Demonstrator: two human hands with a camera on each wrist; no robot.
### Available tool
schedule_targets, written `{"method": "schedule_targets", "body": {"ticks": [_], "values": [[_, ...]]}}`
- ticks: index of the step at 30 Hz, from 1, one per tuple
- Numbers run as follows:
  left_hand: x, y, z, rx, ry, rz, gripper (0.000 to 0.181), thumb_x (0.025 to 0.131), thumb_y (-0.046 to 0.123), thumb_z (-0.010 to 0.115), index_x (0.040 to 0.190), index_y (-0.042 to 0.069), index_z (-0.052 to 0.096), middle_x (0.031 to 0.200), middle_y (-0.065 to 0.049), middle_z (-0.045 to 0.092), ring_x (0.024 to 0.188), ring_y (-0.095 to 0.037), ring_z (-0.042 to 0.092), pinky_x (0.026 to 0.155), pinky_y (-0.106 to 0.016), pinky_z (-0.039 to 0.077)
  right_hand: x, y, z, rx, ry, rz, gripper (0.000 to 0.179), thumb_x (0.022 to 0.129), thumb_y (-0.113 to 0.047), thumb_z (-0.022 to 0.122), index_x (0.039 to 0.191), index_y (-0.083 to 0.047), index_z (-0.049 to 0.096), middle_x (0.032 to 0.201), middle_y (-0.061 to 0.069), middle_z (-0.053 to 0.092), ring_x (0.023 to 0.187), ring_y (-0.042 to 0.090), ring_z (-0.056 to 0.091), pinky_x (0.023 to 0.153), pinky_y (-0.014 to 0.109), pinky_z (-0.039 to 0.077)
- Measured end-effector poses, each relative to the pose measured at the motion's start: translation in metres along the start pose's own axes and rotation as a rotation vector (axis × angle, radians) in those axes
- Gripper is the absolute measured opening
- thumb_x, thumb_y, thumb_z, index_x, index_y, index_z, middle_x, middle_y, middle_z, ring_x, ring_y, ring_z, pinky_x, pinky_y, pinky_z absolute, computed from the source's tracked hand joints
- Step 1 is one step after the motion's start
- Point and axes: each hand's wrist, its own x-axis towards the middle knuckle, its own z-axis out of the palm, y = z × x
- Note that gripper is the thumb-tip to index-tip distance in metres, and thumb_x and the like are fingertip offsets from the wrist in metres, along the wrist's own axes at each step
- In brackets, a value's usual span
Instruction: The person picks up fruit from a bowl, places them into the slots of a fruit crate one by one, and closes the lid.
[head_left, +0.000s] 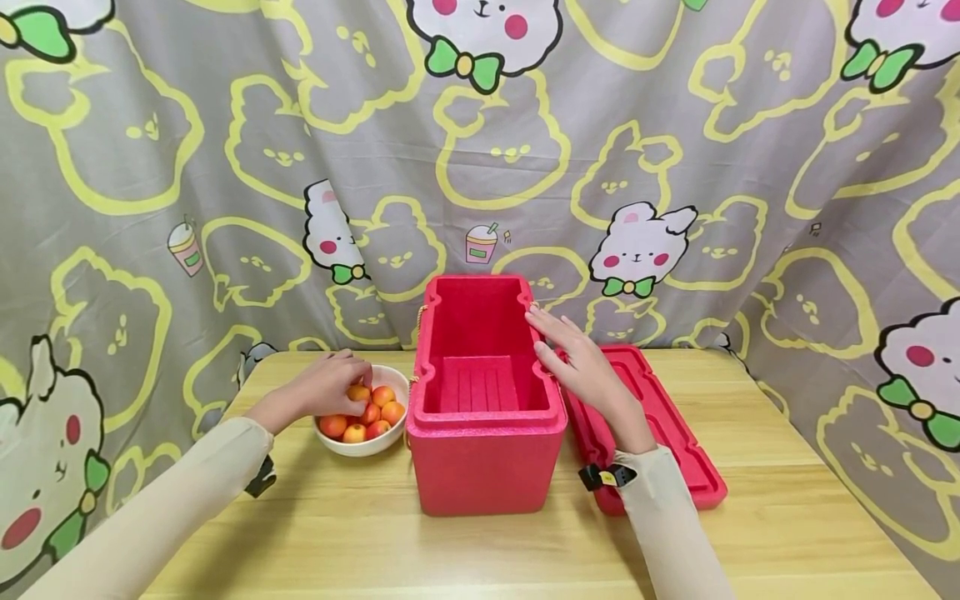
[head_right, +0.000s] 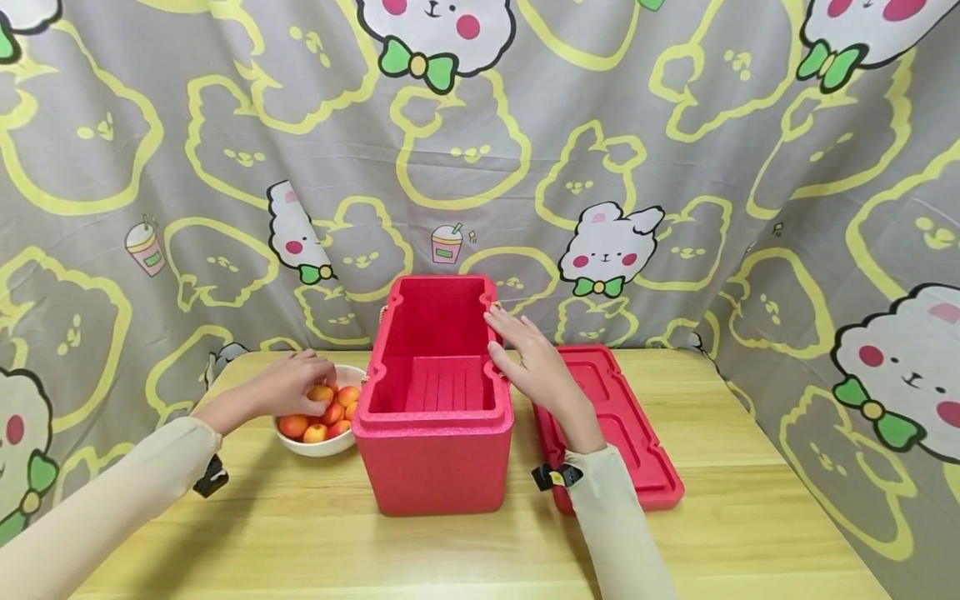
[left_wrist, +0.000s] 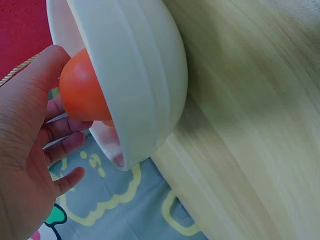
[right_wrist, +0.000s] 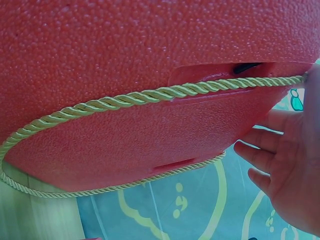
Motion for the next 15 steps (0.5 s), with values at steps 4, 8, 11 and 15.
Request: {"method": "schedule_targets", "body": {"ticks": [4,8,11,15], "values": [[0.001,0.001,-0.004,-0.015,0.032,-0.005,0.025,0.074,0.024,0.082,0.089,0.016,0.064,0.083,0.006,0.061,0.086,-0.017,0.046,0.076,-0.039,0.036,0.001,0.000,0.000,-0.001,0.000,0.000,0.063,0.100,-0.034,0.059,0.157,-0.017,0.040,0.165,0.000,0.036,0.154,0.024,0.033,0.125,0.057,0.019],[0.004,0.000,-0.009,-0.018,0.051,-0.019,0.024,0.075,0.022,0.082,0.090,0.016,0.064,0.083,0.005,0.060,0.090,-0.019,0.048,0.079,-0.041,0.036,0.001,0.000,0.000,0.000,-0.001,-0.001,0.063,0.100,-0.034,0.059,0.157,-0.018,0.040,0.165,-0.001,0.036,0.154,0.023,0.033,0.125,0.057,0.019],[0.006,0.000,-0.013,-0.022,0.064,-0.020,0.025,0.075,0.022,0.082,0.090,0.015,0.063,0.080,0.004,0.057,0.089,-0.019,0.046,0.081,-0.041,0.034,0.000,0.001,0.000,-0.001,0.001,-0.002,0.062,0.100,-0.034,0.059,0.157,-0.018,0.040,0.165,0.000,0.036,0.153,0.024,0.034,0.125,0.057,0.019],[0.011,0.001,-0.018,-0.016,0.095,-0.015,0.027,0.075,0.023,0.083,0.089,0.015,0.062,0.076,0.004,0.053,0.083,-0.018,0.043,0.078,-0.038,0.031,0.000,0.000,0.000,-0.005,0.000,0.000,0.062,0.100,-0.034,0.058,0.157,-0.018,0.040,0.165,0.000,0.036,0.153,0.024,0.034,0.125,0.057,0.019]]}}
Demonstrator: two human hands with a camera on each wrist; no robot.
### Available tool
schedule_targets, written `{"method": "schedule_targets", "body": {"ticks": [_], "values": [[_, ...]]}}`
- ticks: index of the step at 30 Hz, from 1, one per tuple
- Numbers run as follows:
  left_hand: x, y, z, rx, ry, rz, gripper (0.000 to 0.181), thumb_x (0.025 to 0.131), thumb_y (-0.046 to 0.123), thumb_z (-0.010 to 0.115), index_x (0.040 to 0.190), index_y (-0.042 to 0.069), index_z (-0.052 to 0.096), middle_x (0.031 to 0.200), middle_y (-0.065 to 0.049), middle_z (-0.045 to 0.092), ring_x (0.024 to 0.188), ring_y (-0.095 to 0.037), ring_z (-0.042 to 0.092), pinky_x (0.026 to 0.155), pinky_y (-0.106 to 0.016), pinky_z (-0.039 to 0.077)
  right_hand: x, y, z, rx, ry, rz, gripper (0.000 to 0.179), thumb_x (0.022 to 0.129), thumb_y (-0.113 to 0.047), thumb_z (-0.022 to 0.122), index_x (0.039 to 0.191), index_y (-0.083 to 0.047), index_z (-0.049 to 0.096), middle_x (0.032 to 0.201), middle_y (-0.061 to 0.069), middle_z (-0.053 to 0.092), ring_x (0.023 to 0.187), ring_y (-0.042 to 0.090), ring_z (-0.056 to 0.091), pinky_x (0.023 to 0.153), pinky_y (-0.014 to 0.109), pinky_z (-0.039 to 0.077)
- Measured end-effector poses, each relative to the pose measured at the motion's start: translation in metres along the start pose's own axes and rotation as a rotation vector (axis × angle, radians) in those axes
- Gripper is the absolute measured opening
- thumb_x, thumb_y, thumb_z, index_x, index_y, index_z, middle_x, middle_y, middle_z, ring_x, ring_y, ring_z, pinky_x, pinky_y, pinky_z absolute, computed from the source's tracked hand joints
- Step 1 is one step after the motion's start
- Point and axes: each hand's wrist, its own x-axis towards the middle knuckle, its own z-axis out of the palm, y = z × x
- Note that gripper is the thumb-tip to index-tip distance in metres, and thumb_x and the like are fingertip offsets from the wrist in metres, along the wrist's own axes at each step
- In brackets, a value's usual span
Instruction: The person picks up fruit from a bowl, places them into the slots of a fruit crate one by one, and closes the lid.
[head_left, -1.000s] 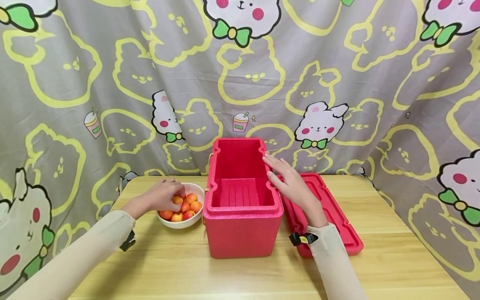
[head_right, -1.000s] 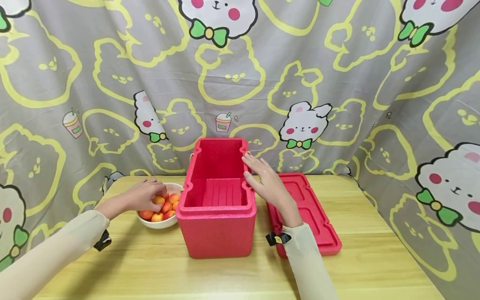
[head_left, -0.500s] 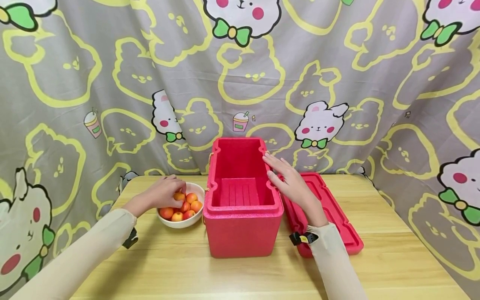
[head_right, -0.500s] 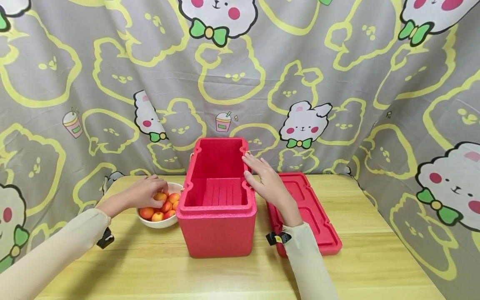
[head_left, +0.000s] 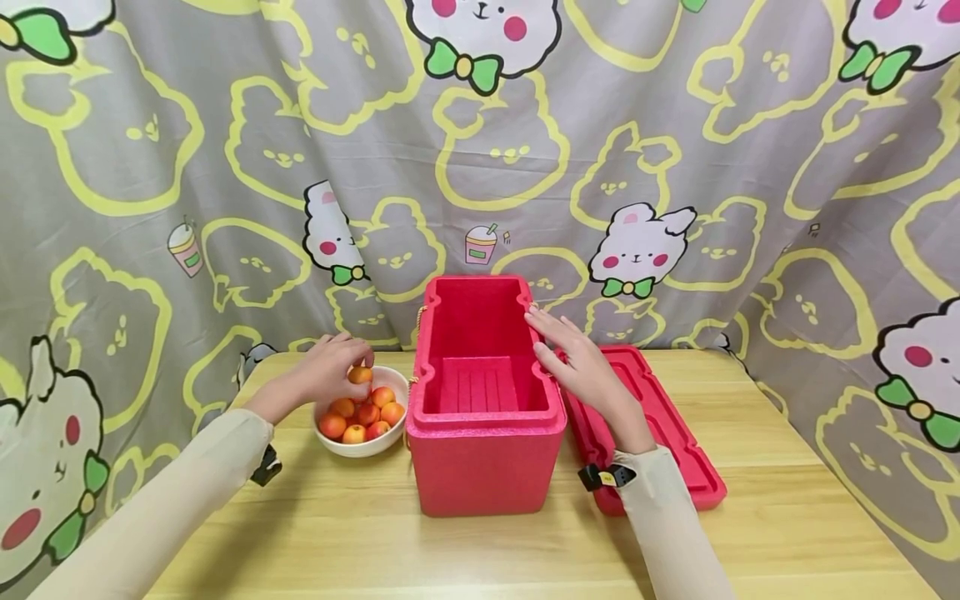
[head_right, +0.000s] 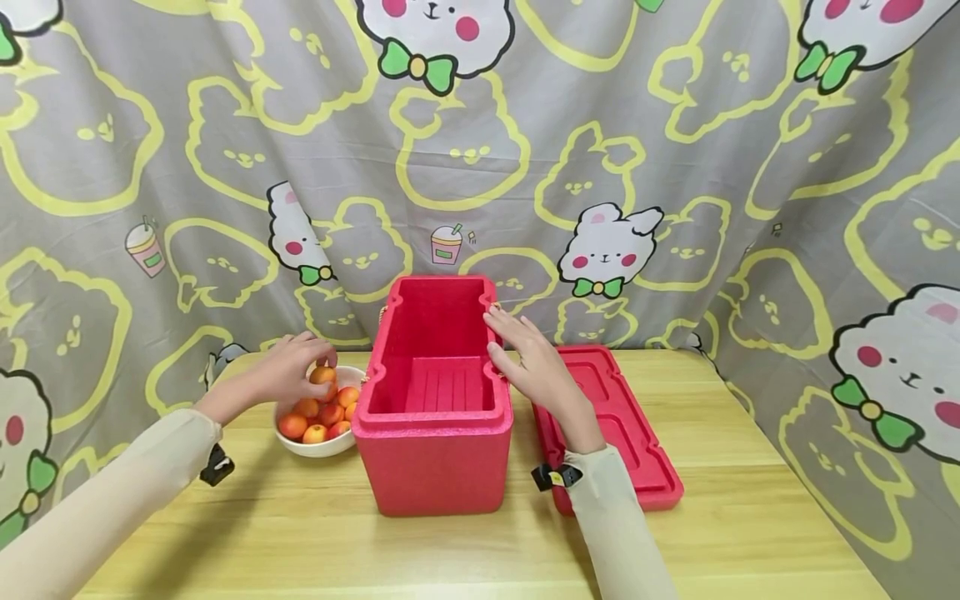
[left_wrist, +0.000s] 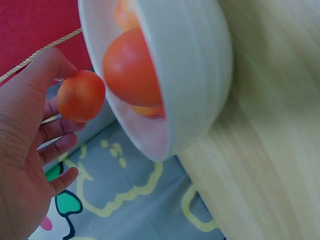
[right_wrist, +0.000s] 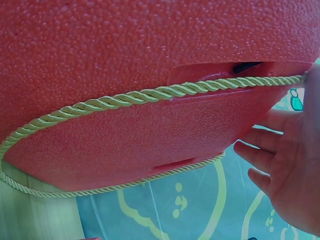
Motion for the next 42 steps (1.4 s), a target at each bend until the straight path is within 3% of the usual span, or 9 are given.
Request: {"method": "schedule_targets", "body": {"ticks": [8,18,24,35,42], "values": [[0.011,0.002,-0.015,0.041,0.089,0.026,0.025,0.075,0.024,0.081,0.089,0.014,0.064,0.078,0.003,0.055,0.082,-0.019,0.044,0.079,-0.040,0.034,0.000,-0.001,0.000,-0.005,-0.007,0.005,0.061,0.101,-0.034,0.057,0.157,-0.018,0.040,0.165,0.001,0.037,0.154,0.025,0.033,0.125,0.057,0.019],[0.027,0.006,-0.047,0.032,0.201,0.030,0.023,0.076,0.020,0.078,0.091,0.013,0.063,0.085,0.000,0.063,0.091,-0.024,0.051,0.081,-0.045,0.038,-0.001,-0.002,0.000,0.002,-0.001,0.003,0.061,0.101,-0.033,0.057,0.156,-0.015,0.041,0.164,0.002,0.038,0.153,0.027,0.034,0.125,0.057,0.019],[0.040,0.010,-0.064,0.042,0.261,0.046,0.022,0.077,0.022,0.077,0.092,0.012,0.063,0.085,-0.002,0.063,0.086,-0.024,0.048,0.080,-0.045,0.038,-0.001,-0.002,0.000,0.002,0.003,-0.005,0.061,0.100,-0.032,0.058,0.157,-0.016,0.041,0.164,0.002,0.038,0.153,0.026,0.034,0.125,0.057,0.019],[0.058,0.033,-0.087,0.041,0.344,0.092,0.022,0.080,0.024,0.076,0.095,0.013,0.064,0.088,-0.001,0.064,0.088,-0.023,0.051,0.077,-0.040,0.042,-0.001,-0.001,0.001,0.006,0.002,-0.007,0.060,0.101,-0.032,0.057,0.156,-0.016,0.041,0.164,0.002,0.038,0.153,0.030,0.034,0.125,0.057,0.019],[0.070,0.051,-0.096,0.025,0.355,0.136,0.023,0.081,0.023,0.076,0.097,0.012,0.064,0.092,-0.003,0.063,0.092,-0.023,0.051,0.079,-0.039,0.042,-0.001,-0.001,0.000,0.003,-0.001,-0.004,0.060,0.101,-0.032,0.057,0.157,-0.016,0.041,0.164,0.002,0.038,0.153,0.029,0.034,0.125,0.057,0.019]]}}
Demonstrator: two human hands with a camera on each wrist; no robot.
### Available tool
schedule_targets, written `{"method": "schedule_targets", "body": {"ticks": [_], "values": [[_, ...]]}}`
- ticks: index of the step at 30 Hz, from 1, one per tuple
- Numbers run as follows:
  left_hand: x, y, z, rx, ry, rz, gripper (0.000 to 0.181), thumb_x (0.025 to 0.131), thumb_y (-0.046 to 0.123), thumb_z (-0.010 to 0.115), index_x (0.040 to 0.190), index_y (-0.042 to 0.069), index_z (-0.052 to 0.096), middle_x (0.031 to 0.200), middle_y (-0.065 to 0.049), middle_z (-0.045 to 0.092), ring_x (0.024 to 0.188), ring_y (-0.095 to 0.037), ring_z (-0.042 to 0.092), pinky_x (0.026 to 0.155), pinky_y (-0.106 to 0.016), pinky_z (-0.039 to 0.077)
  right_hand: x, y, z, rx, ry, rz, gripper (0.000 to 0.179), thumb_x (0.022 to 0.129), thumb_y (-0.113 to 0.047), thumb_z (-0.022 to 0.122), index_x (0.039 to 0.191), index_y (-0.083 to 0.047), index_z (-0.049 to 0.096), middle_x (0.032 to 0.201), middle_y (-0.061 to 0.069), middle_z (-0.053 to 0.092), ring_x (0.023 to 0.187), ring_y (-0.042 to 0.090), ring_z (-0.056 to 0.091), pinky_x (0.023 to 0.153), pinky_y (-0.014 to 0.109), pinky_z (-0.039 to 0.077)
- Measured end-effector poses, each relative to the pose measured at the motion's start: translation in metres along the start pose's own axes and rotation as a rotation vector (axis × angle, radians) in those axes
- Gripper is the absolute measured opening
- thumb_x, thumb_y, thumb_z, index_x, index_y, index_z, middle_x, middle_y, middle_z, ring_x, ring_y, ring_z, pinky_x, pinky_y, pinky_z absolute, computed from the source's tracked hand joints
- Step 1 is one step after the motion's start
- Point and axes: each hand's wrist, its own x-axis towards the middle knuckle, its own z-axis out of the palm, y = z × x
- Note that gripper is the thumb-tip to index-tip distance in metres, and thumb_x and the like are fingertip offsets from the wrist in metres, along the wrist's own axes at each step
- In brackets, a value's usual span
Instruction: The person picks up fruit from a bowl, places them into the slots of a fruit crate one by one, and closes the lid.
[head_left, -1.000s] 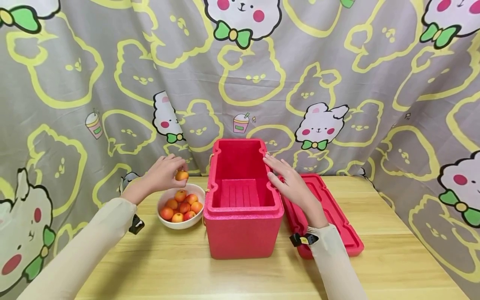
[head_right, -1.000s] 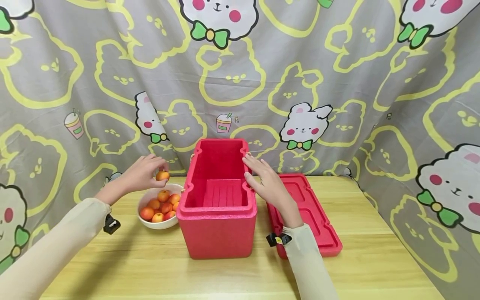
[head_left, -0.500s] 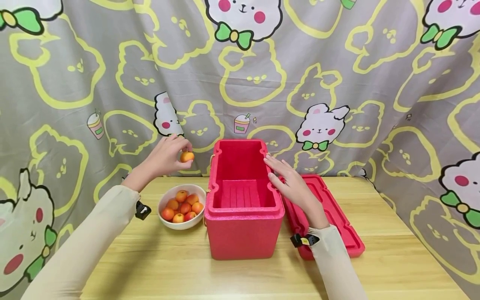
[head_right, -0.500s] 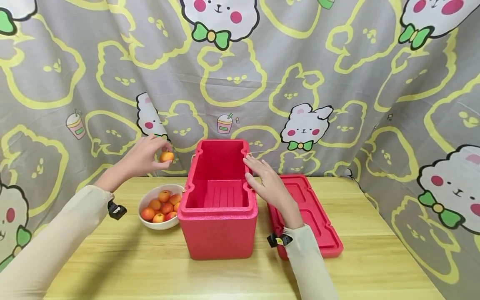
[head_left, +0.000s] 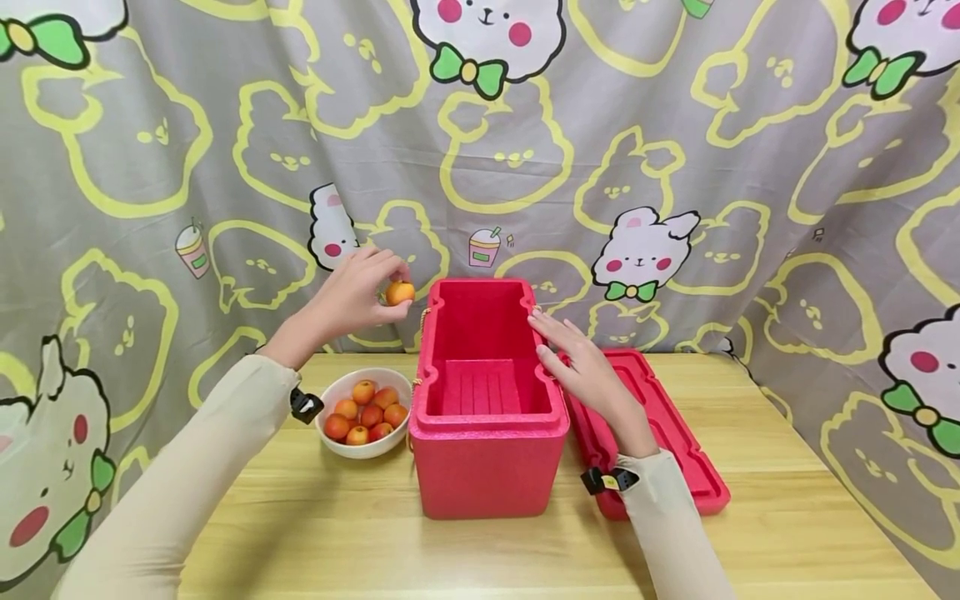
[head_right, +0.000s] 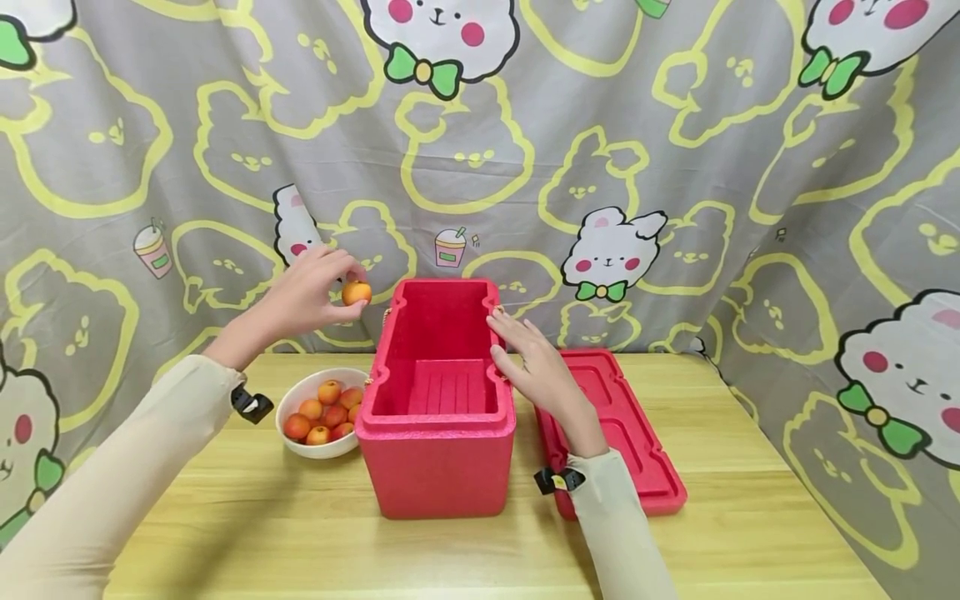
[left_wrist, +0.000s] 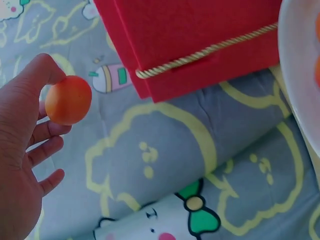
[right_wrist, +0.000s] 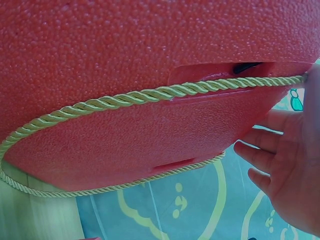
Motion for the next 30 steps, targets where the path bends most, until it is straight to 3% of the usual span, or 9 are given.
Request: {"method": "schedule_targets", "body": {"ticks": [10,14,24,30], "values": [[0.018,0.026,0.010,-0.068,-0.037,0.047,0.027,0.083,0.024,0.076,0.103,0.010,0.063,0.095,-0.004,0.063,0.097,-0.023,0.051,0.089,-0.045,0.041,0.000,-0.001,0.001,-0.011,0.001,-0.004,0.060,0.101,-0.033,0.057,0.156,-0.015,0.041,0.164,0.002,0.038,0.153,0.026,0.034,0.125,0.057,0.019],[0.023,0.035,0.017,-0.080,-0.065,0.073,0.025,0.084,0.026,0.075,0.101,0.012,0.063,0.091,-0.002,0.062,0.096,-0.022,0.051,0.086,-0.044,0.041,0.001,-0.001,0.000,-0.006,0.000,-0.004,0.062,0.101,-0.034,0.058,0.157,-0.015,0.041,0.164,0.002,0.038,0.153,0.027,0.033,0.125,0.057,0.019],[0.032,0.047,0.032,-0.061,-0.107,0.159,0.025,0.083,0.025,0.076,0.100,0.012,0.063,0.093,-0.001,0.063,0.094,-0.021,0.050,0.084,-0.041,0.042,0.000,0.000,-0.001,-0.002,0.002,-0.002,0.061,0.101,-0.034,0.057,0.157,-0.018,0.040,0.165,0.000,0.037,0.154,0.023,0.033,0.126,0.056,0.018],[0.035,0.053,0.033,-0.056,-0.161,0.169,0.025,0.083,0.025,0.077,0.102,0.014,0.064,0.098,-0.001,0.065,0.099,-0.020,0.053,0.090,-0.043,0.044,0.000,0.001,0.000,-0.004,0.003,-0.004,0.060,0.101,-0.033,0.056,0.157,-0.017,0.040,0.164,0.000,0.038,0.154,0.024,0.033,0.126,0.056,0.019]]}}
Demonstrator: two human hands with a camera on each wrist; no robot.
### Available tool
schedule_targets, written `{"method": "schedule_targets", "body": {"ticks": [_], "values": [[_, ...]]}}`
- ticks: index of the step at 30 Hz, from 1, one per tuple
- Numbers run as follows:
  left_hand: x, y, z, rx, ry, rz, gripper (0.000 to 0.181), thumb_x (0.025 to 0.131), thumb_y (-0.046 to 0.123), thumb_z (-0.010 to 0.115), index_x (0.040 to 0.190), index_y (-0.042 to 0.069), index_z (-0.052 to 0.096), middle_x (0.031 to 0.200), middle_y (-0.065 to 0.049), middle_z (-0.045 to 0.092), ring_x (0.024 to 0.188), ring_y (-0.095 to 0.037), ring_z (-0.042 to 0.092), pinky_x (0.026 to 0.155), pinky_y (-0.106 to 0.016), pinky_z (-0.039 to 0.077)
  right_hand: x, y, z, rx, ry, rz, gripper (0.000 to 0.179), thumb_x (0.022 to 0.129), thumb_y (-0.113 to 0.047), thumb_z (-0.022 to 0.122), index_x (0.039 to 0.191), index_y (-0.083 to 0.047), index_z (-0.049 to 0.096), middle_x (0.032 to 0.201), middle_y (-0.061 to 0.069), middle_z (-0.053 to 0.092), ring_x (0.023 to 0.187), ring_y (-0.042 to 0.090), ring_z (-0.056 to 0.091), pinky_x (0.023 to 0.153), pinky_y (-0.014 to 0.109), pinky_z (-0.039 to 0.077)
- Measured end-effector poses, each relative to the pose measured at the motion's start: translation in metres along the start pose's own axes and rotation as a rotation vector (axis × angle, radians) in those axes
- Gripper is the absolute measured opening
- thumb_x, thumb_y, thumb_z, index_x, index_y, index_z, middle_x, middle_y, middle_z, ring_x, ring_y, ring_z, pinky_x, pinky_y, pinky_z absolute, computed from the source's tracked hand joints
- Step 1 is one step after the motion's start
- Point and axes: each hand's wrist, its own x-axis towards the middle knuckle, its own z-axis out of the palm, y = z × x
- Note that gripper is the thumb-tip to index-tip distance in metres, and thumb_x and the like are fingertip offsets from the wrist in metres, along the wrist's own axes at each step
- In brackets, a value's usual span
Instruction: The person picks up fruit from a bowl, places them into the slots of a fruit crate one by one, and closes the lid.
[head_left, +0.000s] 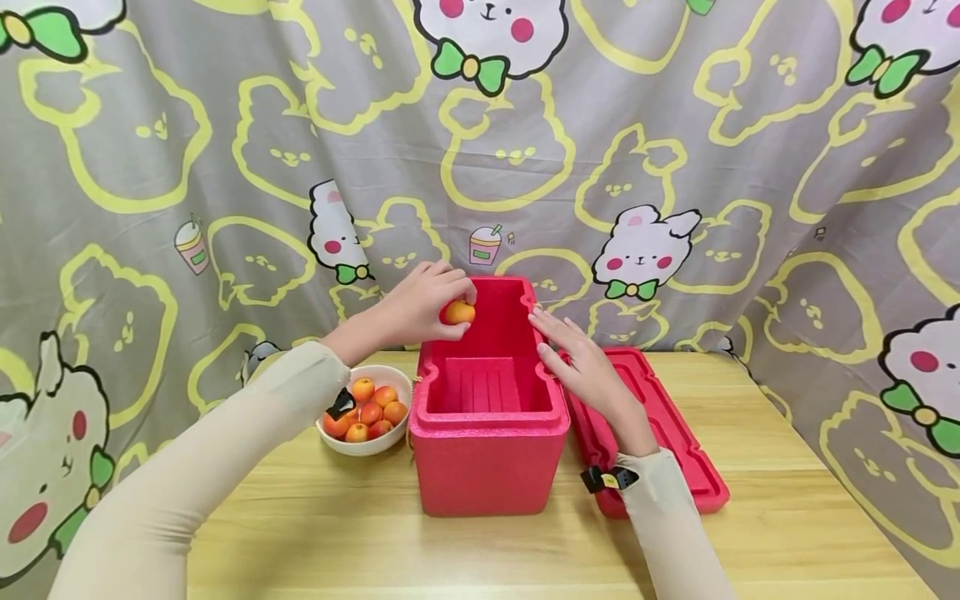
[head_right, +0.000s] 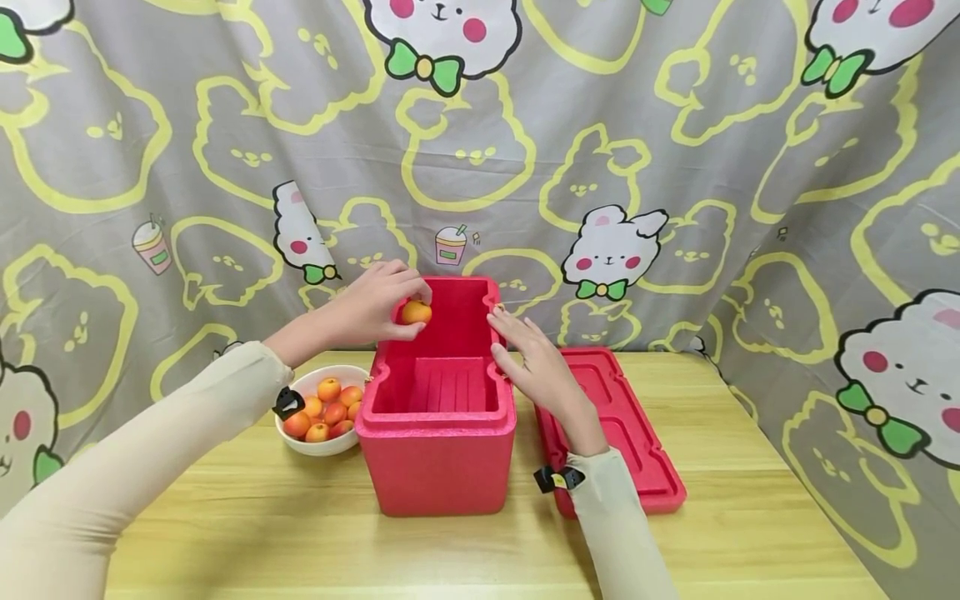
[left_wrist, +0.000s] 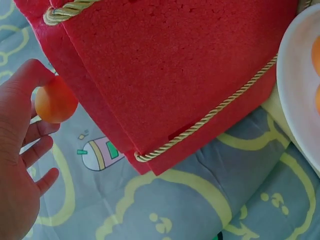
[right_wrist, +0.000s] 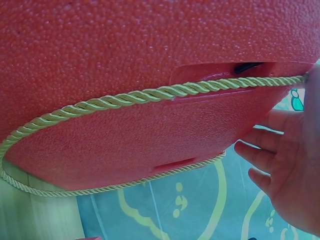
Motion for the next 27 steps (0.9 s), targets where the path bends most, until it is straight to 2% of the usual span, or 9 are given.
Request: {"method": "schedule_targets", "body": {"ticks": [6,13,27], "values": [[0.0034,0.0024,0.0018,0.018,-0.062,0.001,0.029,0.081,0.027,0.080,0.103,0.017,0.065,0.103,0.000,0.066,0.103,-0.019,0.054,0.092,-0.042,0.045,0.0006,0.0000,0.0001,-0.002,-0.001,0.001,0.060,0.101,-0.033,0.056,0.157,-0.017,0.040,0.164,0.001,0.038,0.154,0.023,0.033,0.126,0.056,0.019],[0.0064,0.0031,0.0020,0.032,-0.086,0.037,0.029,0.080,0.027,0.082,0.102,0.018,0.065,0.100,0.002,0.067,0.102,-0.018,0.054,0.088,-0.039,0.044,0.0005,-0.0004,0.0001,-0.005,-0.003,0.012,0.060,0.101,-0.032,0.056,0.157,-0.018,0.040,0.164,0.001,0.039,0.154,0.023,0.034,0.125,0.056,0.019],[0.0066,0.0079,0.0008,0.042,-0.151,0.039,0.032,0.080,0.028,0.084,0.103,0.016,0.067,0.101,0.000,0.069,0.101,-0.019,0.053,0.088,-0.039,0.044,-0.0002,-0.0007,0.0000,0.006,-0.003,0.016,0.061,0.101,-0.033,0.057,0.157,-0.017,0.040,0.164,0.001,0.038,0.153,0.023,0.034,0.126,0.056,0.019]]}}
